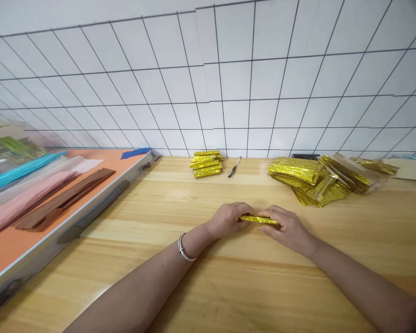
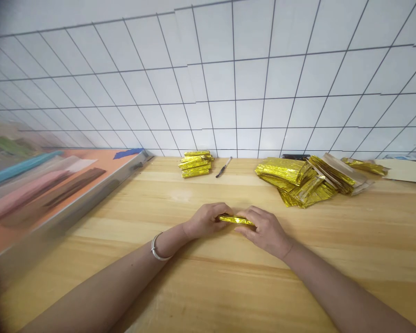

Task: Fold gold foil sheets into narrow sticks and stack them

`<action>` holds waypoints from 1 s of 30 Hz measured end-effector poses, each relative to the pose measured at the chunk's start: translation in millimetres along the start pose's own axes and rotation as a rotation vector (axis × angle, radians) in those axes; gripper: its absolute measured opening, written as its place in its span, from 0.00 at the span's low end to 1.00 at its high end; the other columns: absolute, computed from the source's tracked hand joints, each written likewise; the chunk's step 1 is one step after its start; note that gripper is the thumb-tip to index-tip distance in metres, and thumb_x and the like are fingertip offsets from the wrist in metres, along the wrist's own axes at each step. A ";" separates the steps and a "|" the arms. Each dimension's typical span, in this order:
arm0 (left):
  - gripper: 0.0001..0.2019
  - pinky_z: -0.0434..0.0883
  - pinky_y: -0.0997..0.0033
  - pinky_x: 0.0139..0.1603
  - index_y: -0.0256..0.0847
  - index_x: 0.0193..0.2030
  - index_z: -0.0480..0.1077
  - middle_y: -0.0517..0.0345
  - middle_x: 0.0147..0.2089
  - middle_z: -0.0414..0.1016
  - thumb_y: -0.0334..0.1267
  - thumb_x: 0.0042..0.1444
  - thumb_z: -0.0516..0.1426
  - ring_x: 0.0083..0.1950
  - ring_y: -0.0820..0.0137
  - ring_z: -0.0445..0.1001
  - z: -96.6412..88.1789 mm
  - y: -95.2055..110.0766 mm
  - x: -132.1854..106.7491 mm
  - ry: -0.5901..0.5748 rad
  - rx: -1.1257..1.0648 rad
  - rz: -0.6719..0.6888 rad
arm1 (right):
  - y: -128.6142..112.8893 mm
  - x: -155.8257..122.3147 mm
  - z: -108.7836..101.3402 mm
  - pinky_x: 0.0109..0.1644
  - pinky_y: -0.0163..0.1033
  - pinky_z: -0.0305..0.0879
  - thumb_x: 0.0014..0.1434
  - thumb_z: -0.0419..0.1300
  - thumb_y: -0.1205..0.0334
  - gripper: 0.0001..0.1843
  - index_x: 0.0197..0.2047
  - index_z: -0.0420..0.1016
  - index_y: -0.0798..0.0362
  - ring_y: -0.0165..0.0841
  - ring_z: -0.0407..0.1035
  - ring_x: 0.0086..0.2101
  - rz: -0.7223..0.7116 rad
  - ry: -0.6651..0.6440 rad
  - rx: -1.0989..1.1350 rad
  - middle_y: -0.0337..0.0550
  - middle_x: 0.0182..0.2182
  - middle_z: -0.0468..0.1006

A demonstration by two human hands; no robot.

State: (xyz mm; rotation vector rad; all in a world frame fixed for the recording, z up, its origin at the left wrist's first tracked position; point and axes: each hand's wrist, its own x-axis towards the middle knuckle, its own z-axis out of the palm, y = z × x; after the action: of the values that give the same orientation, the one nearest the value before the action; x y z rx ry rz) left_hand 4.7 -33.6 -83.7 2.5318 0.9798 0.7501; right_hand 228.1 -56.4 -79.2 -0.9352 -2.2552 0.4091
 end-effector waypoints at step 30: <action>0.14 0.68 0.78 0.37 0.39 0.45 0.68 0.57 0.40 0.74 0.35 0.51 0.58 0.38 0.73 0.71 -6.1 6.0 3.3 -0.048 -0.288 -0.090 | 0.1 0.7 0.1 0.43 0.40 0.67 0.57 0.58 0.63 0.16 0.50 0.70 0.48 0.34 0.70 0.38 -0.005 -0.023 -0.043 0.44 0.38 0.75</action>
State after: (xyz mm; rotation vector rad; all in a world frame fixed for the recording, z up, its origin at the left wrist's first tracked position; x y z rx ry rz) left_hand 6.3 -35.0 -74.8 2.2334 0.8931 0.7425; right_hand 227.7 -55.8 -79.0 -0.9515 -2.2951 0.3724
